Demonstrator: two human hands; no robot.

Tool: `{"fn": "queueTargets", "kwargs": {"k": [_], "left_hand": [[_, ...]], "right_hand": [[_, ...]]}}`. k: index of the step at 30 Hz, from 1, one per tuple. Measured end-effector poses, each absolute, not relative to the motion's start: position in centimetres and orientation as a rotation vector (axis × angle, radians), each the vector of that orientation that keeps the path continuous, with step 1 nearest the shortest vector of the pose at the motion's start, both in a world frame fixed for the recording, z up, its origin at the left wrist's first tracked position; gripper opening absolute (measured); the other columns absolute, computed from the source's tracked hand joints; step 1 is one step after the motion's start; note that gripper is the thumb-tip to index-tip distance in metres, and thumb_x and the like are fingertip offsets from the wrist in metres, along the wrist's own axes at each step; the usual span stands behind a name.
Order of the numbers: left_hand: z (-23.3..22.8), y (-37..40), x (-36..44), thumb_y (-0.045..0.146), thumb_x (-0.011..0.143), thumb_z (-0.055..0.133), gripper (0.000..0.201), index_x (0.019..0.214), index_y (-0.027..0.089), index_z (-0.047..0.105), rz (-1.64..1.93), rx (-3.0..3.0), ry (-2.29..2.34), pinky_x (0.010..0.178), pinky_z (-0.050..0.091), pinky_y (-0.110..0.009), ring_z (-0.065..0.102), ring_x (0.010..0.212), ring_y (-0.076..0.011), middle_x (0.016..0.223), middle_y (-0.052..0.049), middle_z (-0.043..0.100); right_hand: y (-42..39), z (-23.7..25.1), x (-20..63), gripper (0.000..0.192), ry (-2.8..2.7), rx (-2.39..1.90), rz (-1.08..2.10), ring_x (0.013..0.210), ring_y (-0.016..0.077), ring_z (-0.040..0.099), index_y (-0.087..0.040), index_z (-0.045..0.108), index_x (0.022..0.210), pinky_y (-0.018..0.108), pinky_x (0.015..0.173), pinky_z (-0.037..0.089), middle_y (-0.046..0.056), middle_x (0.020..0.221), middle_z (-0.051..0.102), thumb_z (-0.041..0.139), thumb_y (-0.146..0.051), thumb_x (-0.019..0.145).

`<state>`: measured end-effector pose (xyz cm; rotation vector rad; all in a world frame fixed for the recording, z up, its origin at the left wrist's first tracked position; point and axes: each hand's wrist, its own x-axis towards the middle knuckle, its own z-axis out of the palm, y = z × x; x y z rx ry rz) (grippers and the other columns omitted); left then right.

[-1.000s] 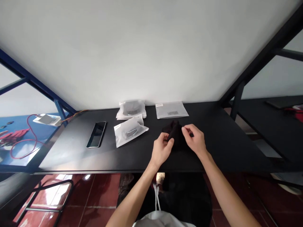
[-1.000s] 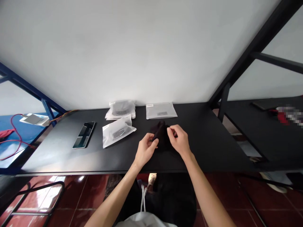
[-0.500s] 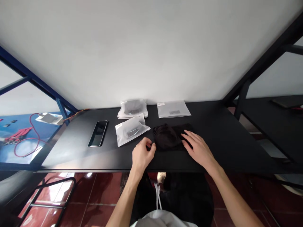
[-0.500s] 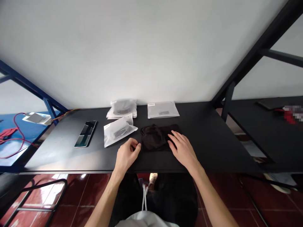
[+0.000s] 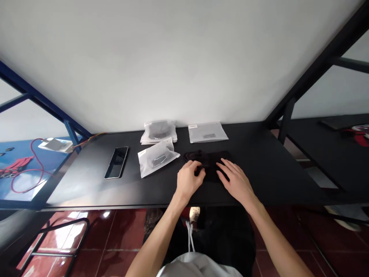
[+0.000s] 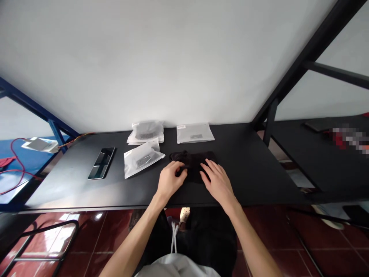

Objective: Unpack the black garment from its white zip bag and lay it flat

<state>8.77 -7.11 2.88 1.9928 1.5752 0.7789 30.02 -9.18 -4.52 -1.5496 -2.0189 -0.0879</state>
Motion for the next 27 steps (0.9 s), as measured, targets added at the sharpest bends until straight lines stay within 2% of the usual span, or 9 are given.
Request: {"fn": "queueTargets", "kwargs": {"k": [2, 5, 9, 11, 13, 15, 18, 22, 27], "left_hand": [[3.6, -6.9, 7.8, 0.029, 0.089, 0.06, 0.011, 0.086, 0.02, 0.067, 0.937, 1.755, 1.546, 0.067, 0.047, -0.025, 0.059, 0.067, -0.0144, 0.071, 0.002, 0.061], [4.2, -7.4, 5.3, 0.036, 0.085, 0.059, 0.018, 0.087, 0.02, 0.065, 1.044, 1.448, 1.494, 0.06, 0.043, -0.023, 0.057, 0.06, -0.0137, 0.067, 0.003, 0.061], [3.9, -9.1, 1.7, 0.039, 0.085, 0.059, 0.024, 0.069, 0.021, 0.056, 0.822, 1.471, 1.722, 0.054, 0.037, -0.024, 0.054, 0.054, -0.0147, 0.055, 0.004, 0.052], [3.7, -9.9, 0.5, 0.036, 0.085, 0.063, 0.018, 0.075, 0.022, 0.061, 0.741, 1.613, 1.89, 0.057, 0.041, -0.025, 0.06, 0.063, -0.0178, 0.067, 0.001, 0.061], [3.9, -10.6, 0.1, 0.033, 0.086, 0.065, 0.016, 0.099, 0.024, 0.067, 0.816, 1.756, 1.975, 0.066, 0.05, -0.029, 0.068, 0.082, -0.0224, 0.095, -0.004, 0.07], [4.3, -10.8, 0.3, 0.031, 0.09, 0.063, 0.032, 0.122, 0.026, 0.063, 0.972, 1.898, 1.916, 0.08, 0.056, -0.034, 0.069, 0.102, -0.025, 0.121, -0.008, 0.068], [4.5, -10.3, 1.4, 0.028, 0.097, 0.058, 0.03, 0.127, 0.027, 0.063, 1.012, 2.134, 1.641, 0.098, 0.057, -0.038, 0.066, 0.119, -0.0251, 0.13, -0.008, 0.067], [3.2, -7.9, 2.4, 0.022, 0.095, 0.064, 0.033, 0.128, 0.024, 0.067, 0.732, 2.302, 1.526, 0.1, 0.057, -0.041, 0.067, 0.114, -0.0272, 0.119, -0.008, 0.071], [2.0, -5.3, 2.0, 0.02, 0.091, 0.071, 0.016, 0.107, 0.022, 0.075, 0.611, 2.272, 1.522, 0.092, 0.058, -0.04, 0.068, 0.097, -0.0249, 0.099, -0.006, 0.069]], "right_hand": [[-9.2, -4.7, 30.8, 0.041, -1.993, -1.564, -0.089, 0.129, 0.0332, 0.066, -0.028, 0.072, 0.132, 0.055, 0.105, 0.056, 0.011, 0.141, 0.07, 0.042, -0.04, 0.106], [-9.1, -5.0, 32.4, 0.042, -1.955, -1.57, -0.082, 0.127, 0.0333, 0.067, -0.027, 0.074, 0.127, 0.055, 0.104, 0.057, 0.011, 0.139, 0.071, 0.041, -0.042, 0.106], [-9.2, -5.1, 33.8, 0.041, -1.94, -1.555, -0.052, 0.127, 0.0331, 0.067, -0.027, 0.075, 0.124, 0.054, 0.104, 0.056, 0.011, 0.137, 0.072, 0.044, -0.044, 0.105], [-9.3, -5.1, 33.9, 0.039, -1.94, -1.544, -0.042, 0.127, 0.033, 0.067, -0.028, 0.075, 0.123, 0.054, 0.105, 0.056, 0.01, 0.137, 0.072, 0.045, -0.044, 0.105], [-9.4, -4.9, 33.6, 0.037, -1.934, -1.526, -0.048, 0.126, 0.0327, 0.067, -0.029, 0.076, 0.12, 0.054, 0.104, 0.056, 0.01, 0.135, 0.073, 0.045, -0.043, 0.105], [-9.4, -4.7, 33.3, 0.036, -1.924, -1.501, -0.065, 0.123, 0.0321, 0.069, -0.029, 0.077, 0.115, 0.052, 0.102, 0.057, 0.01, 0.131, 0.074, 0.046, -0.042, 0.105], [-9.2, -4.4, 33.0, 0.033, -1.916, -1.457, -0.092, 0.117, 0.0315, 0.071, -0.028, 0.078, 0.105, 0.051, 0.099, 0.057, 0.01, 0.126, 0.076, 0.048, -0.041, 0.105], [-9.1, -3.8, 32.8, 0.028, -1.914, -1.423, -0.104, 0.113, 0.031, 0.071, -0.028, 0.077, 0.098, 0.051, 0.1, 0.056, 0.008, 0.119, 0.078, 0.051, -0.035, 0.104], [-9.9, -2.0, 32.5, 0.016, -1.835, -1.315, -0.208, 0.095, 0.0253, 0.074, -0.026, 0.071, 0.099, 0.045, 0.094, 0.056, 0.005, 0.095, 0.079, 0.056, -0.022, 0.102]]}}
